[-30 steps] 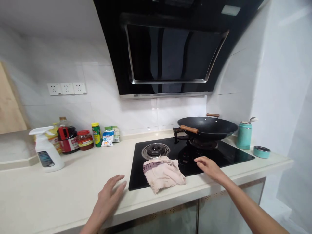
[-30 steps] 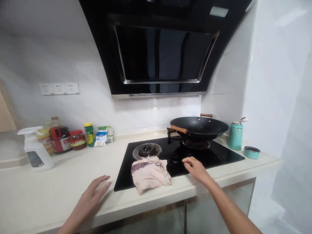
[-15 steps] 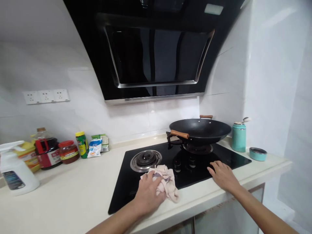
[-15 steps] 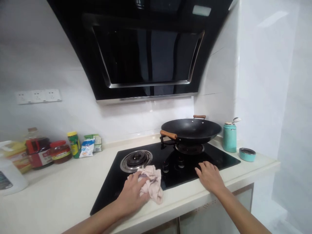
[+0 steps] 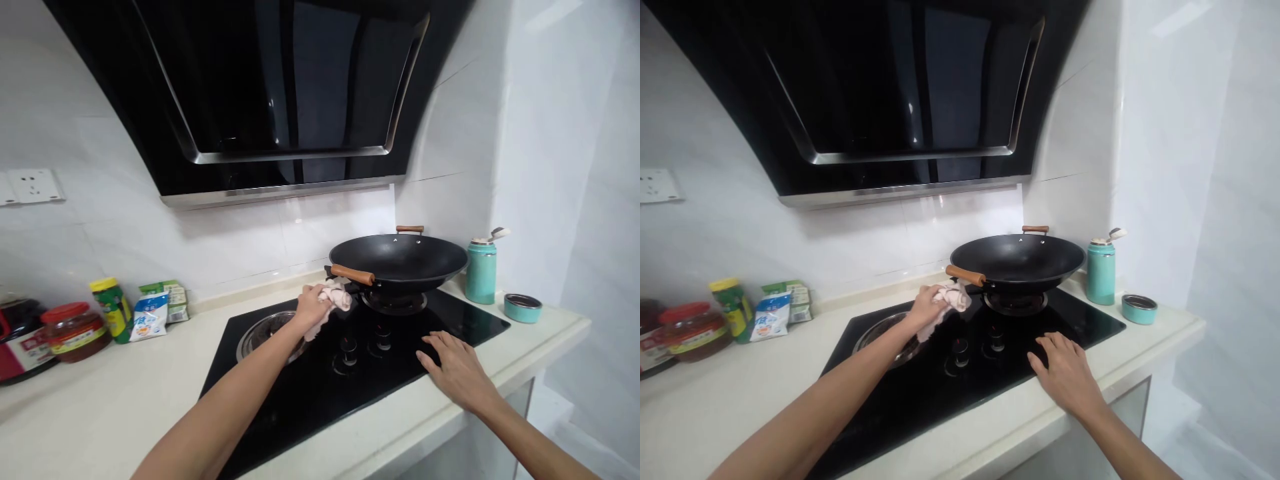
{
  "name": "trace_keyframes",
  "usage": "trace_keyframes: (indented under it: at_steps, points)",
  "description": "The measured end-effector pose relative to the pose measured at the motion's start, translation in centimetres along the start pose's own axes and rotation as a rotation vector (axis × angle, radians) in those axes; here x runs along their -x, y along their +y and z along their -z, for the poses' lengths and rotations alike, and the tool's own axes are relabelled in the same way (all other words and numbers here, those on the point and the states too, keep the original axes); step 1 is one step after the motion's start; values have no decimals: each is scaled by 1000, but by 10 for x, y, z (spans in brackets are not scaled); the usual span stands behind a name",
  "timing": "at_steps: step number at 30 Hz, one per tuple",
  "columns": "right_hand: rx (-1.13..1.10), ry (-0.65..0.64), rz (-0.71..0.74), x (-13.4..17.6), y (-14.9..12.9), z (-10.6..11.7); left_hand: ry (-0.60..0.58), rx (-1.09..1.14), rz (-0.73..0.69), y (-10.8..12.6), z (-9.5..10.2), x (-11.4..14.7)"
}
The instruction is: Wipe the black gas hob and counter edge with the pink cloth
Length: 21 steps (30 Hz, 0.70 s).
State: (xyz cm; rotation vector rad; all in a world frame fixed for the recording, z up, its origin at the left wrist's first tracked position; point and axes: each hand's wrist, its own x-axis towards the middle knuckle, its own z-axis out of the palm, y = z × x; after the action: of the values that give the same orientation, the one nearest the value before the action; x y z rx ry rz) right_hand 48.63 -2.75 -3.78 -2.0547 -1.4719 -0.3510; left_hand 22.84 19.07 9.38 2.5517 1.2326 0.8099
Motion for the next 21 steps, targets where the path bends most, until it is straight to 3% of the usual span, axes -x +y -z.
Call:
trace_keyframes:
  at_steps: [4, 9, 14, 21]
  points:
    - [-7, 7, -1, 0, 1, 0, -249, -115, 85, 17, -41, -29]
    - [14, 25, 2, -2, 6, 0, -361, -202, 48, 23, -71, -37]
    - [34, 12, 7, -3, 13, -3, -384, -254, -19, 14, -69, -16]
    - [63, 17, 16, -5, 25, -11, -307, -270, -48, 3, -42, 52]
